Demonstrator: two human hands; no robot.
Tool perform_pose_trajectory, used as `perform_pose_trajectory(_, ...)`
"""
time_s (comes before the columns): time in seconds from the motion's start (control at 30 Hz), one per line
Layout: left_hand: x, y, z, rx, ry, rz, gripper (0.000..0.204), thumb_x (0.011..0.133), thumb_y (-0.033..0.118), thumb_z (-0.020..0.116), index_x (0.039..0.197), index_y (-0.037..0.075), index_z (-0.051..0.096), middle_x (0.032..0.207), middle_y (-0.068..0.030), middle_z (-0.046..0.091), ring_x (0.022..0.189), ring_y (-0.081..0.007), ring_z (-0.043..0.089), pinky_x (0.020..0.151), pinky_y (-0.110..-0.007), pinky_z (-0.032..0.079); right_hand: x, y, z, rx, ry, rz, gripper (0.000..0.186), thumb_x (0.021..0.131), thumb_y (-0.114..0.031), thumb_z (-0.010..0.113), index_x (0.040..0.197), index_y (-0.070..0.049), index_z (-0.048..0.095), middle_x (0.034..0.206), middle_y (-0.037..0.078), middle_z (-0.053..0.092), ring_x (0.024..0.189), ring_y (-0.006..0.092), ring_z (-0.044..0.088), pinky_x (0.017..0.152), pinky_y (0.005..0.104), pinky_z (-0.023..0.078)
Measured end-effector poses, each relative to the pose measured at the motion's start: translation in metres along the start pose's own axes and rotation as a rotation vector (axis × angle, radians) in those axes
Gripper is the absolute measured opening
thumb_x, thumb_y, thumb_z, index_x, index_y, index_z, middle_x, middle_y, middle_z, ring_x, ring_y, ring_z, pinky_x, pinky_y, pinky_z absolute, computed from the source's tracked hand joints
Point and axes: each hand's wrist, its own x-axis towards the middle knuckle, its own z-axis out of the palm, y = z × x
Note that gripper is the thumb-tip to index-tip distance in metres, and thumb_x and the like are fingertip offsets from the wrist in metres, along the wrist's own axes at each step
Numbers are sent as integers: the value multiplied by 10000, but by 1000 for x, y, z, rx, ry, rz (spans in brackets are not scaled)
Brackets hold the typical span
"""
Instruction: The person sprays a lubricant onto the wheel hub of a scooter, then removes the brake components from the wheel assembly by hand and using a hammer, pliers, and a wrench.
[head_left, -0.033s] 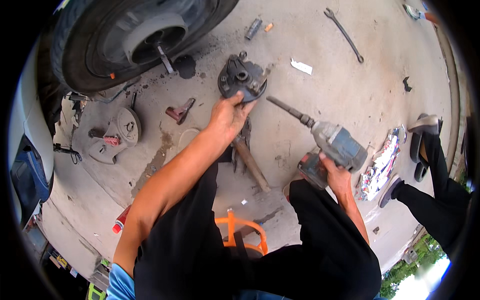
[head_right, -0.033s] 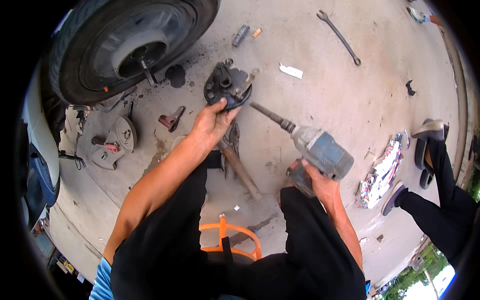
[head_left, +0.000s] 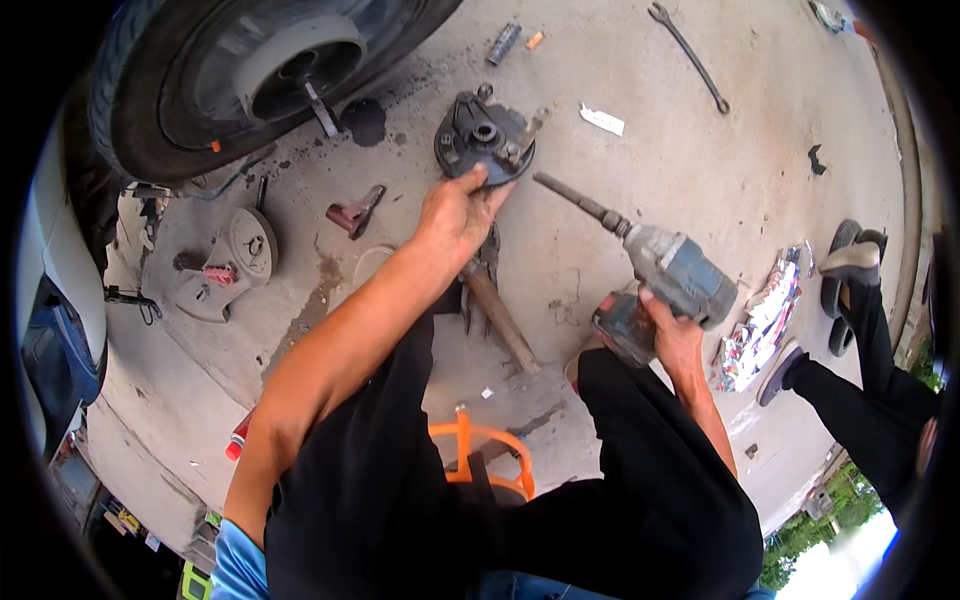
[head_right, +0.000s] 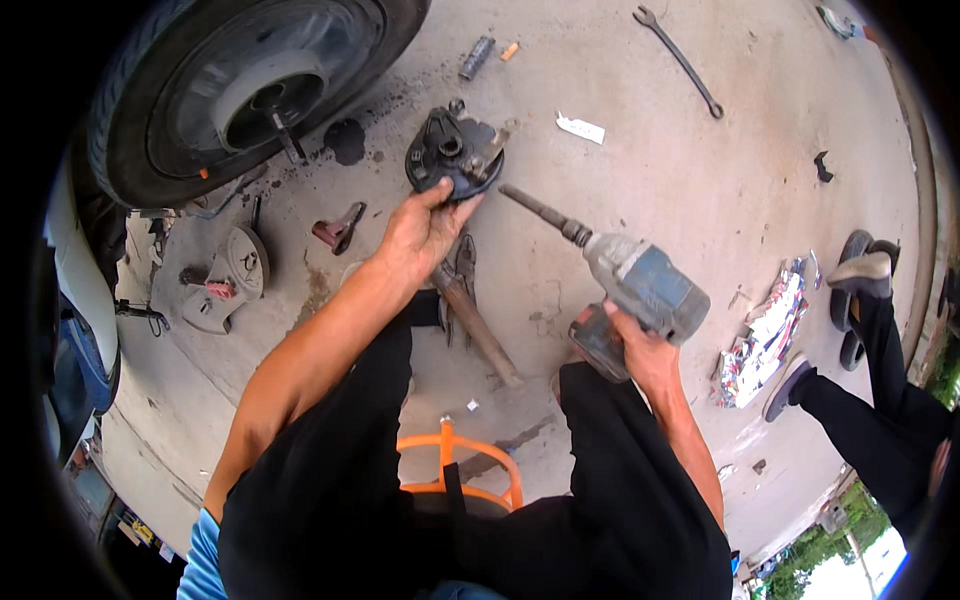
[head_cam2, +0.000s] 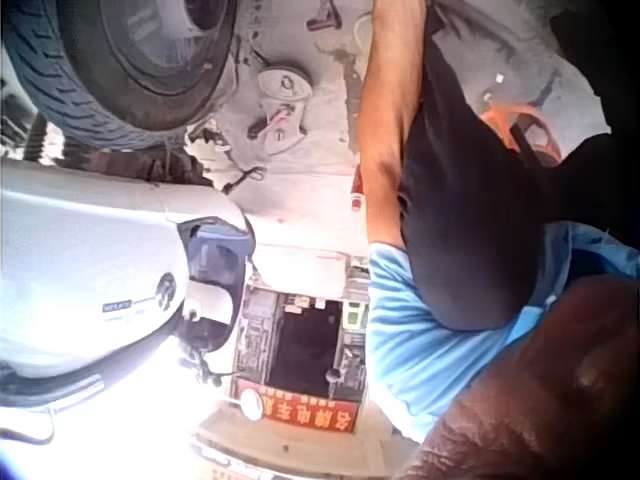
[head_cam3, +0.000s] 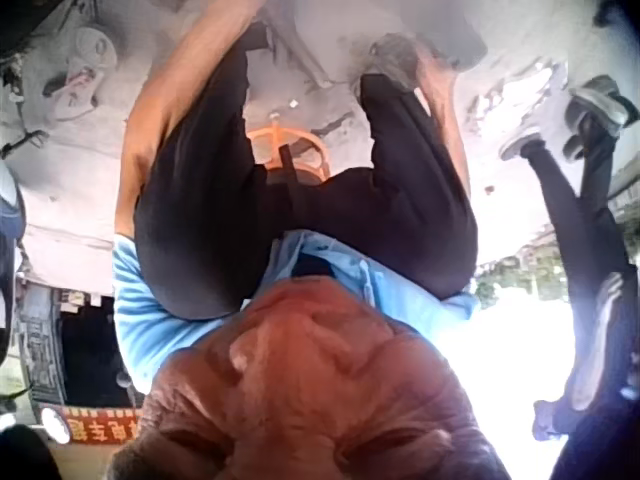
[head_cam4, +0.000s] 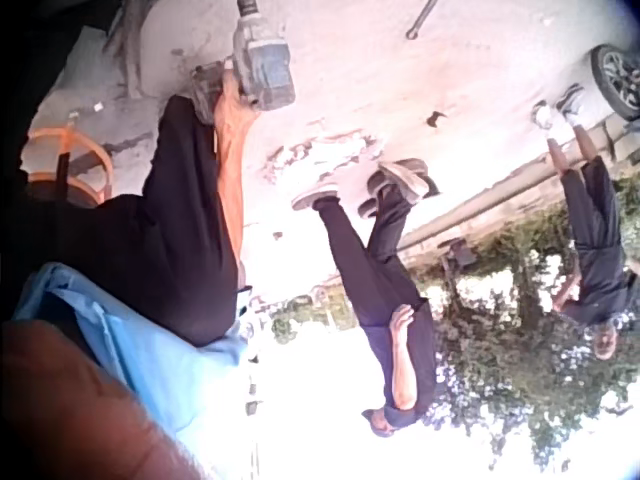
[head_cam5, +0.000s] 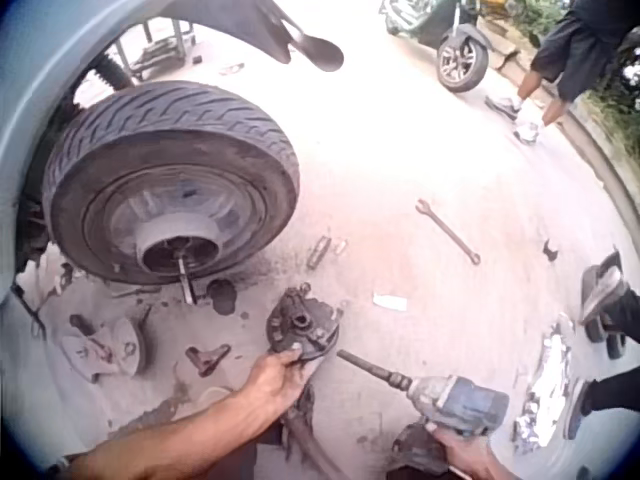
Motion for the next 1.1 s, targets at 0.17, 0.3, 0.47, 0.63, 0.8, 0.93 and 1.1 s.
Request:
perform_pose_trajectory(0.17, -9, 2, 22, 417, 176, 52, 274, 1044, -14, 518, 1303, -101, 496, 1268, -178, 592, 1152, -331, 632, 1119, -510, 527, 34, -2, 17, 543, -191, -7, 217, 962, -166, 718, 1059, 10, 635, 724, 24, 583, 592, 109, 527, 517, 275, 431)
perform_pose_trajectory(0.3, -38, 33, 30, 1156, 32, -156, 372, 992, 189, 700, 1244, -32, 538, 1199, -173, 599, 1126, -308, 625, 1010, -481, 568, 50, 0, 19, 737, -219, 178, 281, 956, -219, 732, 1044, 17, 607, 783, 60, 594, 581, 118, 514, 488, 278, 420)
perform_pose_trajectory(0.47, -50, 44, 42, 2304, -53, 373, 728, 811, 297, 851, 1373, 5, 491, 1468, -212, 485, 1325, -415, 503, 1114, -508, 465, 54, 11, 14, 825, -244, 243, 280, 980, -257, 697, 1012, -6, 579, 846, 79, 609, 553, 120, 488, 481, 289, 413)
perform_pose_trajectory(0.63, 2, 46, 33, 2502, -521, 975, 936, 787, 354, 863, 1540, 78, 380, 1582, -173, 376, 1492, -365, 322, 1238, -528, 277, 55, 21, 14, 851, -327, 333, 289, 991, -306, 672, 962, -43, 558, 973, 65, 608, 558, 116, 460, 488, 308, 409)
perform_pose_trajectory(0.8, 31, 27, 38, 2580, -413, 991, 939, 831, 455, 806, 1574, 97, 356, 1600, -172, 356, 1533, -371, 258, 1261, -575, 205, 51, 26, 16, 849, -333, 348, 341, 984, -386, 675, 989, -59, 579, 796, 46, 576, 512, 117, 423, 498, 301, 386)
perform_pose_trajectory(0.93, 37, 30, 48, 2359, -540, 951, 936, 810, 391, 846, 1564, 108, 369, 1602, -199, 346, 1529, -392, 254, 1258, -590, 201, 55, 24, 16, 851, -370, 396, 421, 989, -500, 627, 1027, -81, 605, 610, -23, 422, 487, 101, 390, 513, 284, 329)
perform_pose_trajectory(1.1, -7, 89, 24, 2154, -283, 972, 593, 869, 271, 805, 1352, 34, 556, 1361, -196, 582, 1269, -360, 574, 1082, -452, 469, 61, 23, 10, 898, -317, 338, 420, 1006, -508, 594, 1031, -90, 589, 609, -37, 421, 473, 99, 371, 492, 280, 321)
